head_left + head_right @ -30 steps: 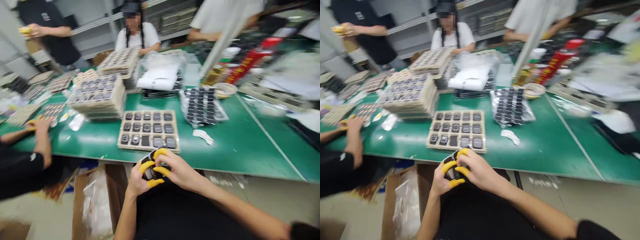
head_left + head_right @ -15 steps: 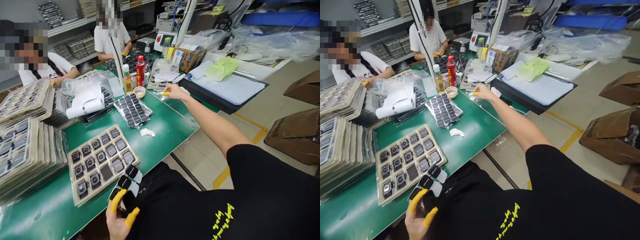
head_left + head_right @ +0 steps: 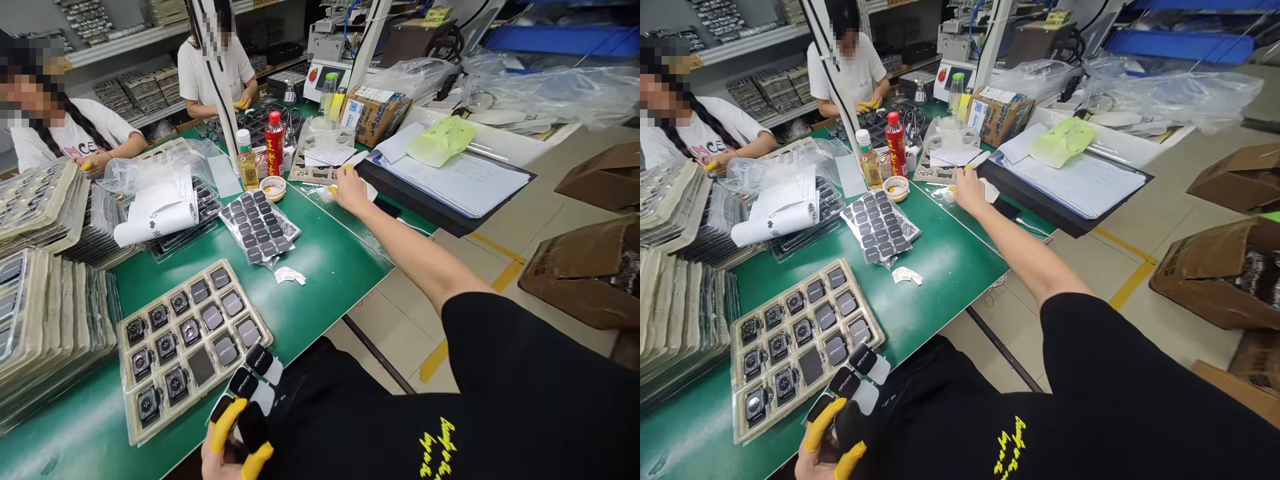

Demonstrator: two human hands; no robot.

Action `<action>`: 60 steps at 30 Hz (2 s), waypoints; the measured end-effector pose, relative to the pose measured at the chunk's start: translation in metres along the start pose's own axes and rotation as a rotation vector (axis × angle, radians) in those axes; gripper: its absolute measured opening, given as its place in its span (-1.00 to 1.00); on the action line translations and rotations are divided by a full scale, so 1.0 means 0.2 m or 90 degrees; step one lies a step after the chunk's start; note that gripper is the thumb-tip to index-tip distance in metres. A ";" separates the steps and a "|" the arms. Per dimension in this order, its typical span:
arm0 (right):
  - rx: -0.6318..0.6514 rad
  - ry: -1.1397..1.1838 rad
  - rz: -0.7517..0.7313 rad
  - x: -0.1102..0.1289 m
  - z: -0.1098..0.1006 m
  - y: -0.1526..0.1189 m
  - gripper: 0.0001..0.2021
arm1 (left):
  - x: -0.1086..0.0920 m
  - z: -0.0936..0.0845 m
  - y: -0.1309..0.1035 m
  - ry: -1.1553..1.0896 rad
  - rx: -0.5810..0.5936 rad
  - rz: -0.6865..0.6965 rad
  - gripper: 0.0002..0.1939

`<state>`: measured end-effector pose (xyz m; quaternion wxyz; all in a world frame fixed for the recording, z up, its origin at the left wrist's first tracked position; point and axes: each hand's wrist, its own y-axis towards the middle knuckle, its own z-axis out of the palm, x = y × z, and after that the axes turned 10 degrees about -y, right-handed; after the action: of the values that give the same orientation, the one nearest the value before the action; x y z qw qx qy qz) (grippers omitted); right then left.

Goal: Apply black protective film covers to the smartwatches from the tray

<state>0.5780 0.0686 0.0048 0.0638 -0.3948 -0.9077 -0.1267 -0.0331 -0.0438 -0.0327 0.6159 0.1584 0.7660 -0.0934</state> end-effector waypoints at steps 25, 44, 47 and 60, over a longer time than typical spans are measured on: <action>0.117 0.153 -0.349 0.37 0.19 -1.18 -0.81 | 0.13 0.08 0.23 -0.161 0.022 0.280 -0.17; 0.089 0.299 -0.919 0.84 -0.20 -1.65 -0.73 | 0.11 0.09 0.21 -0.181 -0.005 0.331 -0.22; 0.096 0.271 -0.827 0.83 -0.17 -1.63 -0.79 | 0.12 0.09 0.19 -0.232 -0.034 0.298 -0.19; 0.106 0.308 -0.897 0.77 -0.45 -1.51 -0.82 | 0.09 0.07 0.18 -0.303 -0.062 0.248 -0.12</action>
<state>0.2539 -0.0470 0.0700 0.1949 0.3249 -0.9130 -0.1515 -0.0118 -0.0129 -0.0509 0.7909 0.2467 0.5592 0.0287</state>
